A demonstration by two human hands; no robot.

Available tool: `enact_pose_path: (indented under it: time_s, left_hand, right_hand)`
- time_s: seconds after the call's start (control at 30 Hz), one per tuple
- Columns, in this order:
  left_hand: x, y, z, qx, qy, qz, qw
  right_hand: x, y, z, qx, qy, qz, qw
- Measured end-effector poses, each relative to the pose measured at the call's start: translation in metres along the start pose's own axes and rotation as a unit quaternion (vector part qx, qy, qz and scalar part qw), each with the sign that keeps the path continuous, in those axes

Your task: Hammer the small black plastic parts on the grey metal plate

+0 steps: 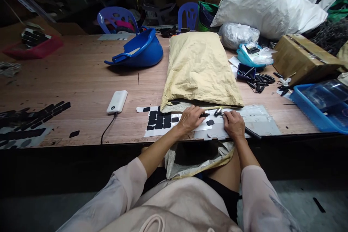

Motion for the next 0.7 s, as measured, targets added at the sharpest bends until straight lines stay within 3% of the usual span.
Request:
enact_pose_path:
  time_s: [0.1, 0.23, 0.53, 0.7]
  left_hand:
    - [0.022, 0.021, -0.009, 0.008, 0.036, 0.022, 0.999]
    - [0.043, 0.030, 0.004, -0.044, 0.087, -0.011, 0.995]
    - [0.046, 0.025, 0.021, -0.089, 0.198, -0.040, 0.975]
    - [0.048, 0.024, 0.021, -0.102, 0.207, -0.038, 0.972]
  right_hand:
    - [0.001, 0.000, 0.000, 0.003, -0.001, -0.002, 1.000]
    - [0.000, 0.000, 0.001, -0.001, 0.008, -0.007, 1.000]
    - [0.000, -0.001, -0.001, -0.007, -0.003, -0.006, 1.000]
    - [-0.025, 0.007, 0.012, 0.007, -0.082, -0.031, 0.996]
Point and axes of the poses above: each hand's wrist, its own y-axis away from the middle knuckle, its own x-axis out of the palm, z = x × y, the point moved 8 cm from there along -y, towards the middle knuckle, and after that the axes turned 8 degrees about y, right-handed, at the moved point
